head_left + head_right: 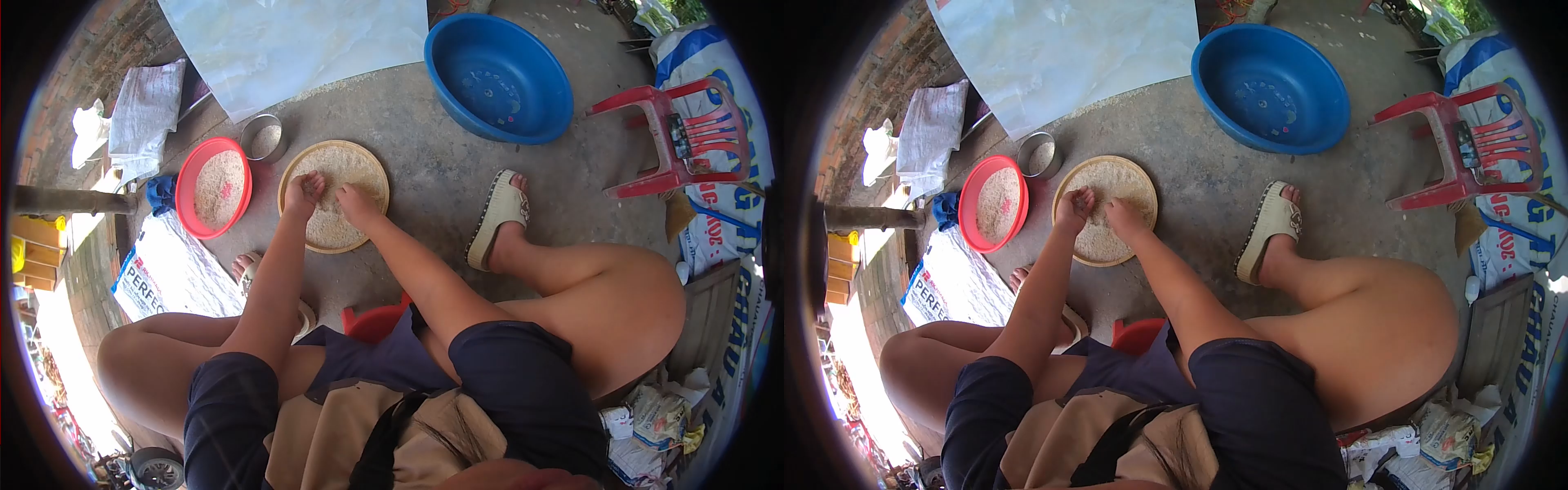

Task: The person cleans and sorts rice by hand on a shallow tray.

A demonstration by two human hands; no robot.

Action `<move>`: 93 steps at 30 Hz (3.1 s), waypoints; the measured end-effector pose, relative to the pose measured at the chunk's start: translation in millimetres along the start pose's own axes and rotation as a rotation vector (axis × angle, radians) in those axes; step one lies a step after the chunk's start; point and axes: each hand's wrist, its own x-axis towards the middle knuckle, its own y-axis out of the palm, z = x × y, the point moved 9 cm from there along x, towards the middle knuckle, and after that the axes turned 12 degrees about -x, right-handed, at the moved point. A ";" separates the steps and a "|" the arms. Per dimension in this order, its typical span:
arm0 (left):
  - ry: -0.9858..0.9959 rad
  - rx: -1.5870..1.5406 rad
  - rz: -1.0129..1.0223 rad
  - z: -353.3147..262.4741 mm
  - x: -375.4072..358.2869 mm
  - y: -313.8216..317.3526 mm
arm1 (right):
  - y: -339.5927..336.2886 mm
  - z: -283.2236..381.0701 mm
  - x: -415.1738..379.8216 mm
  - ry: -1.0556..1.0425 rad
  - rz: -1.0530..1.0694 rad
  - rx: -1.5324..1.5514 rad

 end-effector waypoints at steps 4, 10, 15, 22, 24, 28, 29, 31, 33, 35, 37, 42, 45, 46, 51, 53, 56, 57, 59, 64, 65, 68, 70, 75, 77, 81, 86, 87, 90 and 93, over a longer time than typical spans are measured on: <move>-0.028 0.061 0.016 3.2 -2.5 3.4 | -15.3 -9.4 12.7 0.206 -0.144 0.188; -0.081 0.044 0.168 12.8 14.3 5.7 | -52.8 13.0 39.4 0.186 -0.321 0.417; -0.129 -0.016 0.190 17.4 9.8 16.2 | -63.0 13.6 28.5 0.170 -0.377 0.317; -0.032 -0.053 -0.028 -2.9 4.7 -4.5 | -35.7 -4.8 -18.3 0.022 -0.184 -0.032; -0.029 -0.065 -0.033 -4.0 3.1 -6.3 | -28.8 -2.2 -20.3 -0.061 -0.172 -0.071; -0.031 -0.056 -0.008 -1.5 2.2 -6.0 | -5.1 -8.4 -8.9 -0.049 0.007 -0.102; -0.031 -0.056 -0.007 -0.8 2.2 -5.5 | -4.1 -7.7 -6.9 -0.048 0.012 -0.099; -0.030 -0.003 -0.021 0.8 1.6 -4.9 | -4.4 -12.0 -5.6 0.055 0.008 -0.054; -0.037 0.000 -0.011 3.1 1.4 -2.0 | -3.3 -16.2 -2.1 0.156 0.004 -0.009; -0.047 -0.001 -0.004 5.7 1.8 -0.7 | -17.0 -14.9 1.0 0.182 -0.199 0.161; -0.073 0.080 -0.024 10.2 4.8 -3.5 | -27.5 -6.0 10.6 0.206 -0.225 0.228; -0.123 0.083 0.165 23.4 20.0 0.8 | -45.9 13.4 32.7 0.189 -0.271 0.400; -0.181 0.048 0.220 26.1 17.1 8.7 | -52.5 23.1 34.7 0.102 -0.270 0.306; -0.214 0.038 0.212 28.0 16.6 8.7 | -55.0 18.3 29.4 0.130 -0.306 0.295; -0.092 -0.043 0.052 6.1 6.1 3.8 | -46.6 -11.5 -1.9 0.178 -0.312 0.120; -0.056 -0.062 0.025 1.1 5.7 -0.7 | -26.5 -22.4 -10.9 0.185 -0.098 -0.033; -0.015 -0.092 -0.009 -6.2 11.0 -10.9 | -23.3 -19.5 -21.3 0.099 -0.068 -0.213; 0.000 -0.088 -0.020 -7.1 10.6 -11.9 | -20.6 -19.4 -21.8 0.096 -0.065 -0.213; 0.019 -0.087 -0.035 -8.2 10.8 -12.4 | -16.0 -24.2 -22.1 0.159 -0.068 -0.232; -0.027 -0.078 -0.105 -6.6 14.6 -3.8 | -11.2 -28.0 -19.9 0.190 -0.036 -0.278; -0.027 -0.079 -0.106 -8.5 16.3 -0.4 | -10.1 -29.1 -19.3 0.210 -0.033 -0.276; -0.022 -0.058 -0.109 -17.6 31.6 7.5 | -7.3 -28.6 -16.3 0.249 0.008 -0.308; 0.076 0.008 -0.113 -35.0 38.0 17.9 | -7.0 -27.7 -14.5 0.261 0.025 -0.309; 0.107 -0.119 -0.055 -76.6 62.7 42.4 | -2.7 -27.7 -7.9 0.293 0.052 -0.332; 0.168 -0.165 -0.023 -97.1 71.4 54.3 | -0.5 -28.5 -4.8 0.312 0.049 -0.315; 0.224 -0.231 -0.023 -124.8 92.9 63.0 | -0.1 -27.6 -1.7 0.325 0.059 -0.299; 0.363 -0.283 -0.239 -149.9 130.0 41.5 | 0.6 -27.1 1.3 0.326 0.062 -0.311; 0.359 -0.286 -0.239 -157.2 141.2 39.4 | -0.2 -26.6 2.2 0.326 0.064 -0.316; 0.521 -0.377 -0.324 -171.4 106.0 59.9 | 0.7 -27.6 3.9 0.343 0.058 -0.286; 0.559 -0.456 -0.337 -196.2 147.8 30.0 | 1.8 -28.2 5.0 0.351 0.069 -0.299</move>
